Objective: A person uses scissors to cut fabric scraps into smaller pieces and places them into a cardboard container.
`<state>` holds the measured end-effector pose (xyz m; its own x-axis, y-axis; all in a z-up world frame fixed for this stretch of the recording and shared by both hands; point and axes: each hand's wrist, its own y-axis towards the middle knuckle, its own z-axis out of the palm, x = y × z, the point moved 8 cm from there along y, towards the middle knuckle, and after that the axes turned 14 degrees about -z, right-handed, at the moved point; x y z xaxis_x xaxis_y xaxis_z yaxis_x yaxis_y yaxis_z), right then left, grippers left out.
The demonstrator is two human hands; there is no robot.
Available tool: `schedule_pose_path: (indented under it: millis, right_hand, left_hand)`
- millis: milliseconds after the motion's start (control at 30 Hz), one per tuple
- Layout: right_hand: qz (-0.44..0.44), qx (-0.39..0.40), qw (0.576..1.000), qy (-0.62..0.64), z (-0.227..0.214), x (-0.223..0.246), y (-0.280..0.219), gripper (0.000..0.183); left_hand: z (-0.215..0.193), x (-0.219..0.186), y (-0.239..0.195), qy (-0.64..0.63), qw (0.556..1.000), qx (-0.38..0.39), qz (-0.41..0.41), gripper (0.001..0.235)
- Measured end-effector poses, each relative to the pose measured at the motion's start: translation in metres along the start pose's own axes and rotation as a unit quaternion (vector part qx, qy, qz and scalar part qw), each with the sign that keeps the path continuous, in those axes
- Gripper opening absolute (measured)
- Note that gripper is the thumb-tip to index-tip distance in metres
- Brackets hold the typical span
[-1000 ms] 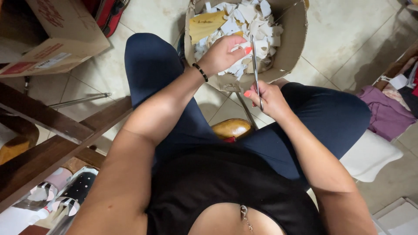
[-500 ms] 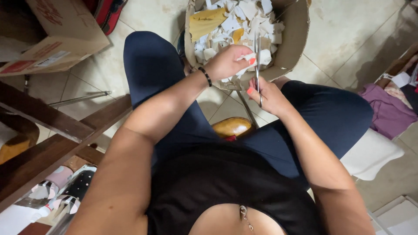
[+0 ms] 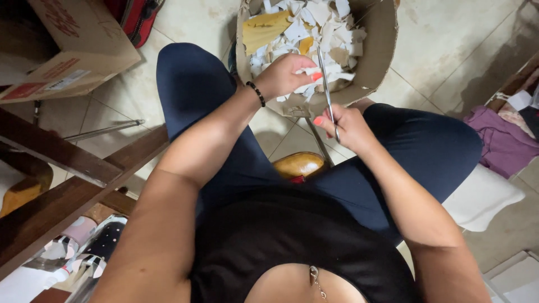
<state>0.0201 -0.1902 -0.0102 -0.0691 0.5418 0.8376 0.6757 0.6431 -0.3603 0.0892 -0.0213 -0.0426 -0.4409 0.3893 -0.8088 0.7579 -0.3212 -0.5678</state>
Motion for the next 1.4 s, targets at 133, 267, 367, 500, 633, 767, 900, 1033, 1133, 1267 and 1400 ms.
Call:
schedule_pose_path:
  millis: [133, 267, 367, 500, 633, 767, 900, 1033, 1133, 1267, 1400]
  right_hand:
    - [-0.018, 0.012, 1.0, 0.009, 0.005, -0.012, 0.004, 0.034]
    - [-0.004, 0.046, 0.999, 0.0, 0.006, -0.004, 0.004, 0.048]
    - [0.043, 0.023, 0.999, 0.023, 0.007, -0.008, -0.001, 0.041]
    - [0.035, 0.05, 0.998, 0.034, 0.007, -0.018, 0.003, 0.03]
    - [-0.043, -0.014, 0.999, 0.029, -0.011, -0.017, 0.014, 0.037]
    - [-0.027, -0.172, 0.979, 0.102, -0.04, -0.009, 0.02, 0.028]
    - [-0.084, -0.243, 0.949, 0.183, -0.048, -0.024, 0.027, 0.018]
    - [-0.107, -0.299, 0.921, 0.227, -0.055, -0.031, 0.028, 0.027]
    - [-0.104, -0.332, 0.901, 0.26, -0.063, -0.033, 0.024, 0.029]
    - [-0.096, -0.356, 0.899, 0.235, -0.073, -0.039, 0.018, 0.026]
    - [-0.069, -0.313, 0.922, 0.218, -0.074, -0.019, 0.017, 0.02]
  left_hand:
    - [0.003, -0.008, -0.007, -0.019, 0.999, 0.025, -0.002, 0.016]
    - [0.007, 0.002, -0.001, 0.035, 0.998, 0.047, -0.024, 0.034]
    - [-0.006, -0.007, -0.006, 0.047, 0.998, 0.026, -0.041, 0.034]
    - [-0.011, -0.003, -0.004, 0.025, 0.997, -0.01, -0.068, 0.044]
    - [-0.004, -0.008, -0.007, 0.02, 0.999, 0.039, -0.032, 0.034]
    - [0.021, -0.03, -0.021, -0.007, 0.987, 0.139, 0.077, 0.048]
    - [0.032, -0.012, -0.005, -0.059, 0.985, 0.155, 0.039, 0.064]
    - [0.025, -0.028, -0.015, -0.16, 0.97, 0.176, 0.042, 0.031]
    - [0.029, -0.024, -0.017, -0.214, 0.954, 0.208, -0.018, 0.05]
    - [0.021, -0.012, -0.009, -0.215, 0.964, 0.154, -0.023, 0.027]
    - [0.01, -0.018, -0.012, -0.129, 0.986, 0.101, -0.04, 0.029]
